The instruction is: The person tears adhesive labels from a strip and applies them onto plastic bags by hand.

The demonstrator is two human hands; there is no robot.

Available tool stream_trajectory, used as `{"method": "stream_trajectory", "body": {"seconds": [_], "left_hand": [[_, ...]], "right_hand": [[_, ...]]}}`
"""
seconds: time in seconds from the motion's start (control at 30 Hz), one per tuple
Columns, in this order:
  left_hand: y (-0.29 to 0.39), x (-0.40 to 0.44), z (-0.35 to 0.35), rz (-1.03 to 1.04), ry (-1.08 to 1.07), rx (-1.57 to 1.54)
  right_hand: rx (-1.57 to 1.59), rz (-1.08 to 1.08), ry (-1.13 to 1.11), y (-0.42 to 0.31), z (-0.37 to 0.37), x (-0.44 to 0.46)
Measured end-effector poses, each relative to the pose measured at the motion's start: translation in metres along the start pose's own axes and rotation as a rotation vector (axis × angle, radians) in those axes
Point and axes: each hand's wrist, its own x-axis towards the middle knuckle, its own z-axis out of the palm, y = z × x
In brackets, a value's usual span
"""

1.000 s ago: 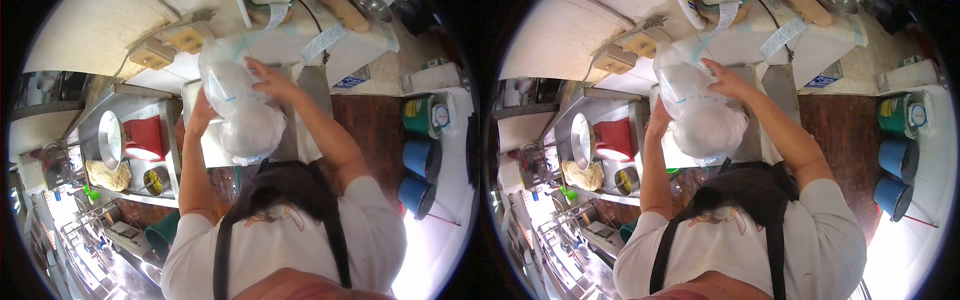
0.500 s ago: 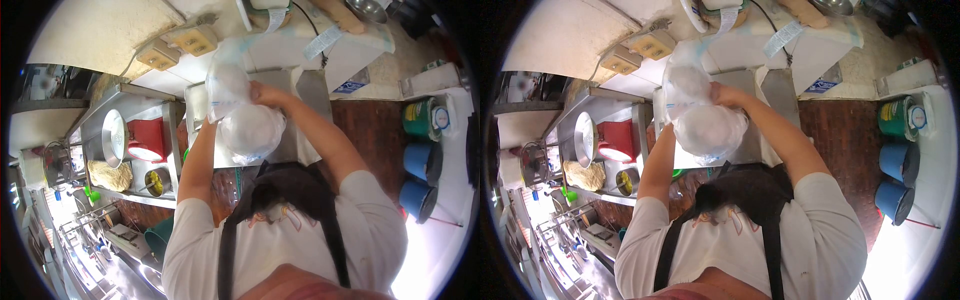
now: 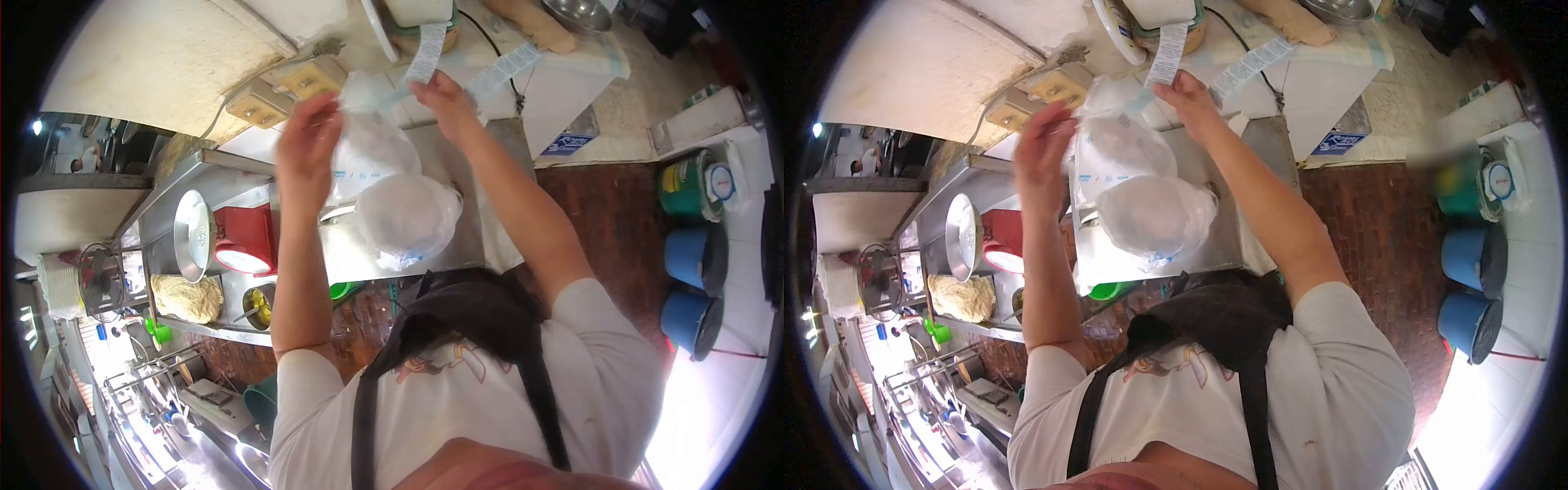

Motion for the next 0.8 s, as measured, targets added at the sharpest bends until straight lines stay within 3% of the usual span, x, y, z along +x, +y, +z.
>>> {"method": "stream_trajectory", "body": {"seconds": [0.1,0.2,0.27,0.3,0.37,0.43,0.5,0.57,0.6,0.67,0.8], "left_hand": [[-0.004,0.014,0.039,0.005,-0.269,0.315],[-0.037,0.032,0.063,-0.018,-0.282,0.465],[-0.044,0.045,0.076,-0.033,-0.362,0.245],[-0.024,0.047,0.076,-0.036,-0.378,0.431],[-0.043,0.047,0.087,0.027,-0.281,0.388],[-0.053,0.045,0.095,0.111,-0.249,0.406],[-0.069,0.045,0.107,0.194,-0.171,0.313],[-0.074,0.052,0.117,0.182,-0.173,0.354],[-0.081,0.053,0.120,0.200,-0.164,0.313],[-0.097,0.063,0.130,0.344,-0.095,0.326],[-0.098,0.071,0.127,0.325,-0.082,0.369]], "right_hand": [[0.012,0.006,-0.050,-0.032,0.004,-0.026],[-0.034,-0.027,0.033,-0.059,0.008,-0.046],[-0.059,-0.072,0.083,-0.066,0.008,-0.051],[-0.058,-0.091,0.090,-0.065,0.004,-0.051],[-0.234,-0.153,0.108,-0.058,-0.014,-0.046],[-0.707,-0.359,0.195,-0.066,-0.015,-0.050],[-0.907,-0.473,0.175,-0.081,-0.006,-0.058],[-0.903,-0.440,-0.016,-0.098,0.012,-0.059],[-0.781,-0.404,-0.034,-0.093,0.012,-0.054],[-0.935,-0.362,0.057,-0.097,0.007,-0.046],[-0.935,-0.353,-0.035,-0.107,0.016,-0.048]]}}
